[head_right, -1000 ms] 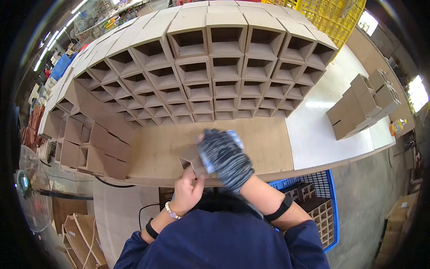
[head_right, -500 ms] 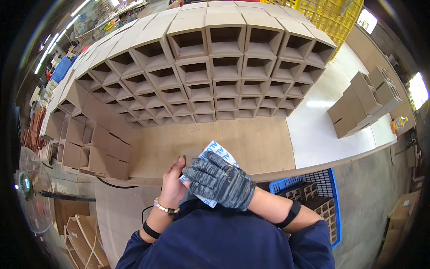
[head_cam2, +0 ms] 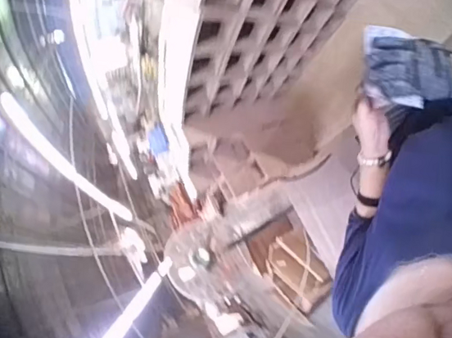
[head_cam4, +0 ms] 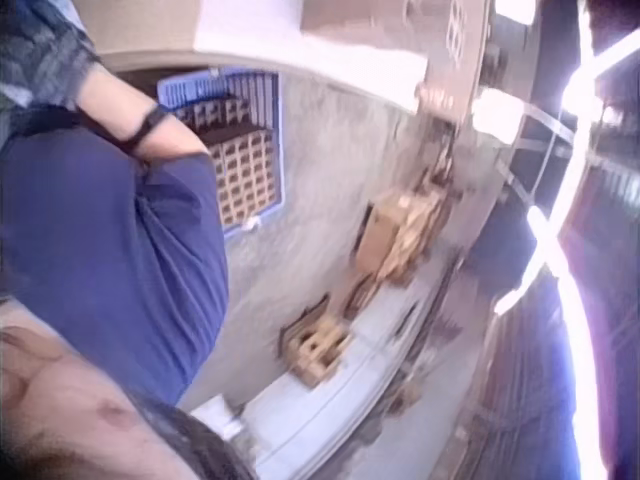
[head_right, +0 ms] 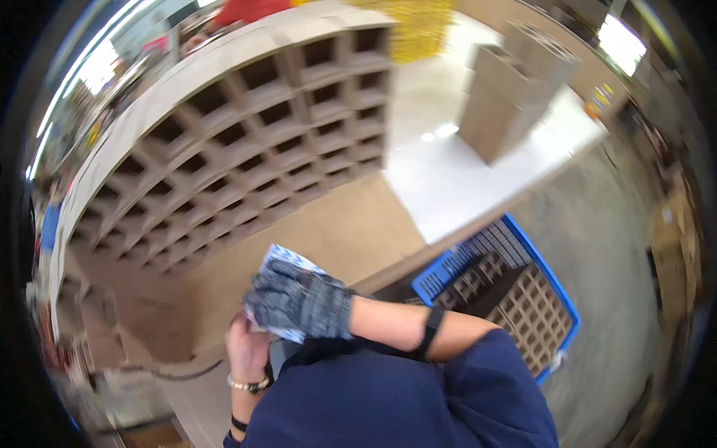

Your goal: Sanding the edges of small wooden boxes and placing them into a grid storage unit.

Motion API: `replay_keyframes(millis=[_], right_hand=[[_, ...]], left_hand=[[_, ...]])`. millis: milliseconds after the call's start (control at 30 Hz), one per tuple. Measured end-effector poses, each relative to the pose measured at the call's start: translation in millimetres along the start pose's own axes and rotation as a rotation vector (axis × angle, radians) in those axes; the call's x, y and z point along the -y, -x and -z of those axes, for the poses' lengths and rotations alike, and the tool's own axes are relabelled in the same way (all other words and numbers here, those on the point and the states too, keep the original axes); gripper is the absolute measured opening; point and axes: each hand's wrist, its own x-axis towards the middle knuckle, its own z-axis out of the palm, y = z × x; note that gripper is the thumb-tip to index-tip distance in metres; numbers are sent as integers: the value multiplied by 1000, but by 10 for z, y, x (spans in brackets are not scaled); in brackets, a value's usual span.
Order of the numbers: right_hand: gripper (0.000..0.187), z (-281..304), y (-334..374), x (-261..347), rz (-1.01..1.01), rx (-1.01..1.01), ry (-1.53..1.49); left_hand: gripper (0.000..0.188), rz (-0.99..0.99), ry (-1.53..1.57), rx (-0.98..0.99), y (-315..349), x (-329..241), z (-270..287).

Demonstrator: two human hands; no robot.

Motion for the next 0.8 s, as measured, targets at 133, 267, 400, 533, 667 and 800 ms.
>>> replay_keyframes(millis=[133,267,400,533,667,800], right_hand=[[34,45,86,-224,-279,60,97],[20,-32,-26,174,-229,25,-24],[22,104,36,-62,-317,146,16],[24,-185,361,-383,-473,-167,259],[11,80,49,54,-339,-355,198],[12,-136,175,-44,-276,-303,139]], left_hand=[[37,21,-194,-29,96,-40,-111],[41,105,-108,-140,-80,-66,127],[39,137,-183,-52,-31,-102,-58],[42,159,-181,56,-56,-177,-39],[38,111,-149,-98,-156,-124,-49],[38,115,-212,-42,-106,-111,-203]])
